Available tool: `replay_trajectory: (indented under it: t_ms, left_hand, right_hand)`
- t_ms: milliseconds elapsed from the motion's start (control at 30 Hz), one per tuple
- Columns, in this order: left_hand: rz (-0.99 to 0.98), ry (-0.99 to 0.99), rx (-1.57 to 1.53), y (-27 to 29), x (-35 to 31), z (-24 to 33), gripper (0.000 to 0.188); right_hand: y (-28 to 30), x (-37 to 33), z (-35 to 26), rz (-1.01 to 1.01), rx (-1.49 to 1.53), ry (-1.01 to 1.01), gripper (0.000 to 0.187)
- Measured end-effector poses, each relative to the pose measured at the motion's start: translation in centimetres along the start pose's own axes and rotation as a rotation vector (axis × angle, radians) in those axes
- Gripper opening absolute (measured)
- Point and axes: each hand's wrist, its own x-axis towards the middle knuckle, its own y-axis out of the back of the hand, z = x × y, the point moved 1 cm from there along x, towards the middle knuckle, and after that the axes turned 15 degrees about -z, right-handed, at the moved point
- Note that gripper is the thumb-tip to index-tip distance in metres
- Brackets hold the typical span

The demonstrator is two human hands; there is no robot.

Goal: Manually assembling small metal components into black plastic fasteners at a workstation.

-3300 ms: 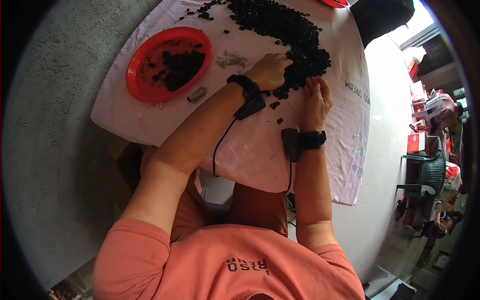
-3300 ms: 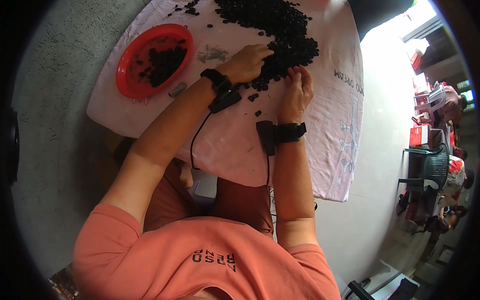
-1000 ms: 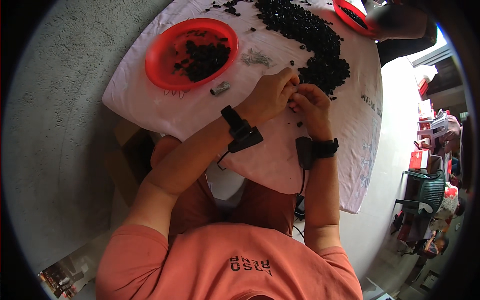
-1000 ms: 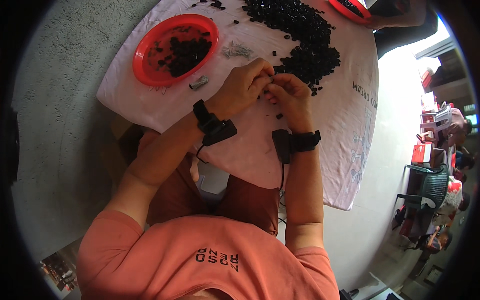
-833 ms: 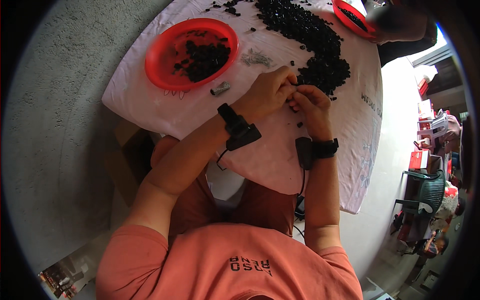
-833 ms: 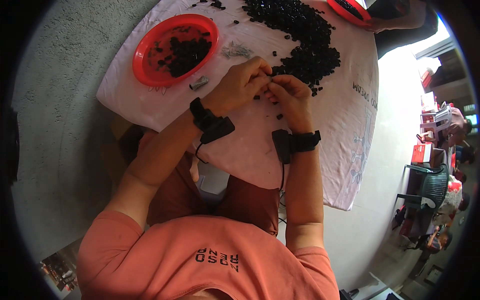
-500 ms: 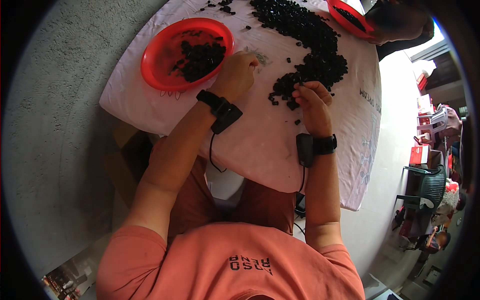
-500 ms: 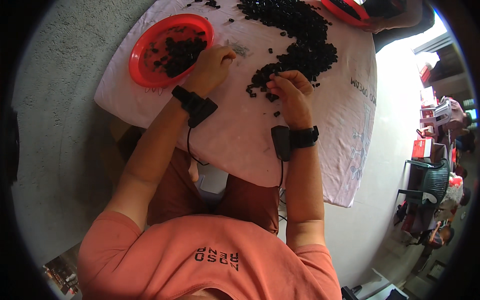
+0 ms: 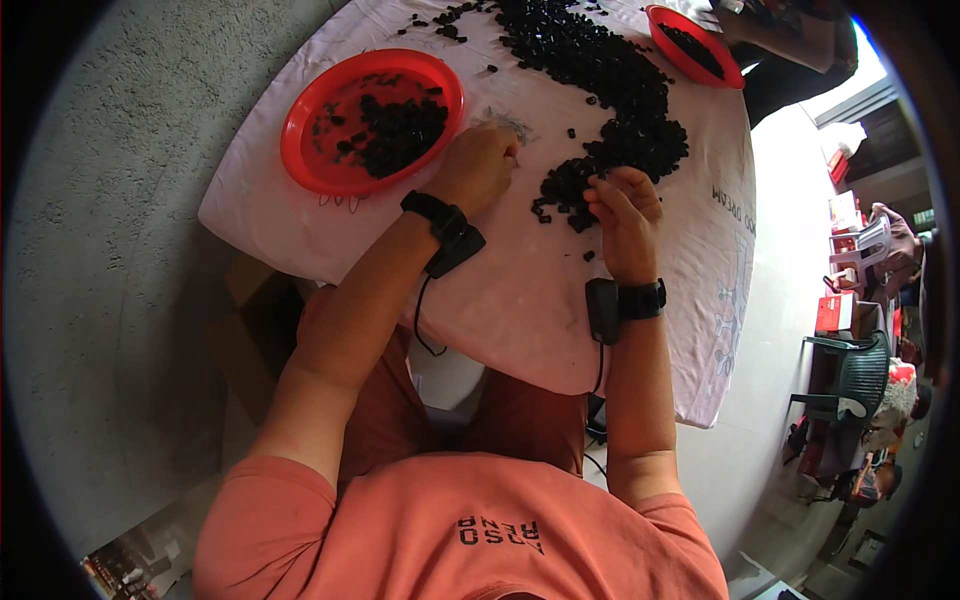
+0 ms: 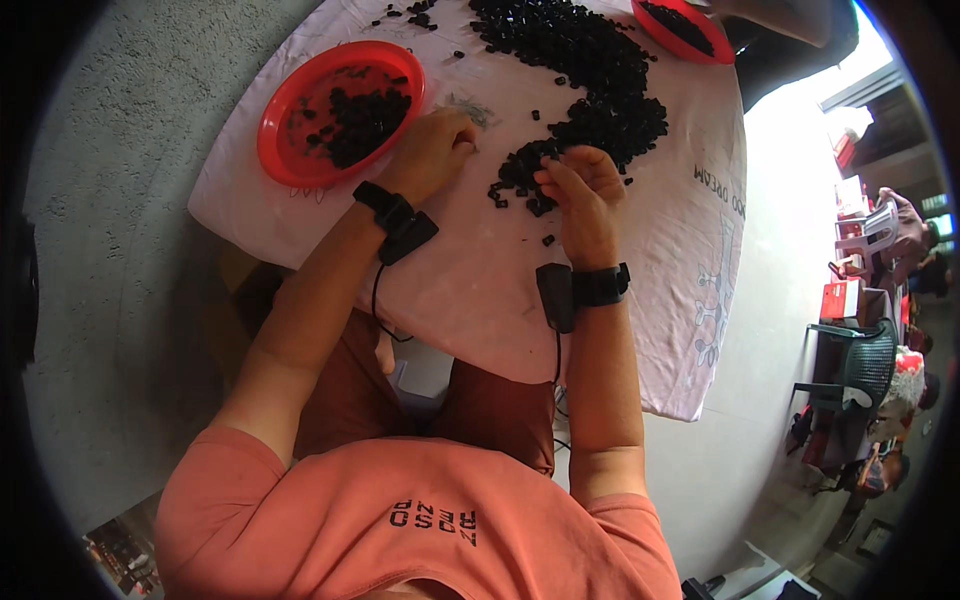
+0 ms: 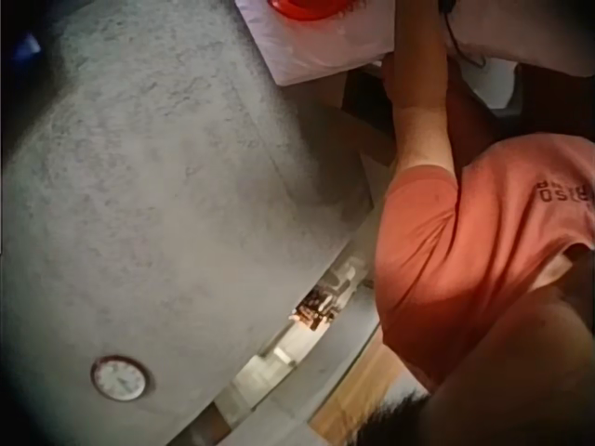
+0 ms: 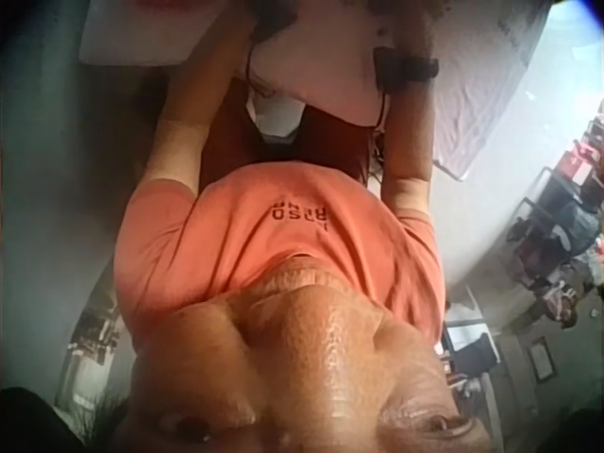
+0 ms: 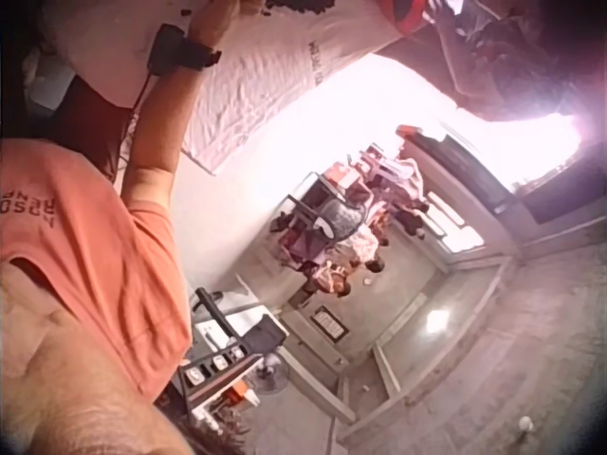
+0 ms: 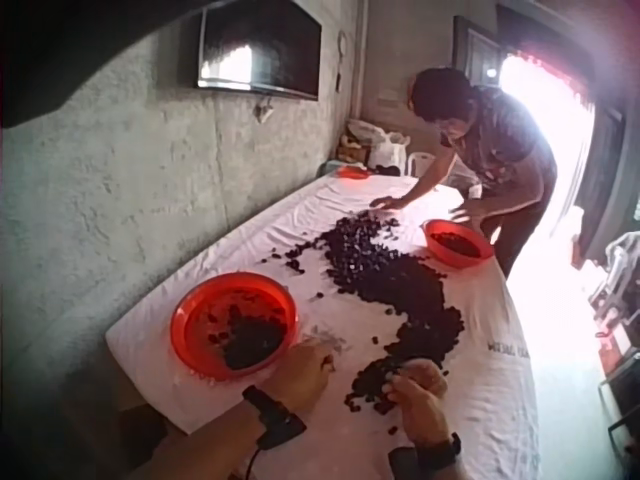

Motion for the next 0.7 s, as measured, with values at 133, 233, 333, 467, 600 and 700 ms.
replay_trajectory:
  t_ms: [133, 233, 333, 467, 600, 700]
  left_hand:
    - [0.07, -0.04, 0.034, -0.1, -0.1, 0.2, 0.008]
    - [0.049, -0.06, 0.03, -0.2, -0.1, 0.2, 0.008]
    - [0.021, -0.055, 0.043, -0.2, 0.0, 0.1, 0.009]
    - [-0.023, -0.041, 0.066, -0.1, -0.3, 0.2, 0.009]
    - [-0.054, 0.01, -0.04, 0.2, -0.5, 0.9, 0.009]
    - [-0.162, 0.039, -0.253, 1.0, -0.5, 2.2, 0.008]
  right_hand:
    - [-0.4, -0.1, 0.2, -0.032, -0.05, -0.052, 0.021]
    - [-0.4, -0.2, 0.3, -0.07, -0.082, -0.093, 0.021]
    - [-0.4, -0.1, 0.3, -0.087, -0.109, -0.112, 0.02]
    - [-0.8, -0.2, 0.0, -0.12, -0.147, -0.15, 0.02]
    - [-1.0, -0.2, 0.2, -0.138, -0.211, -0.166, 0.021]
    - [-1.0, -0.1, 0.4, -0.128, -0.243, -0.158, 0.021]
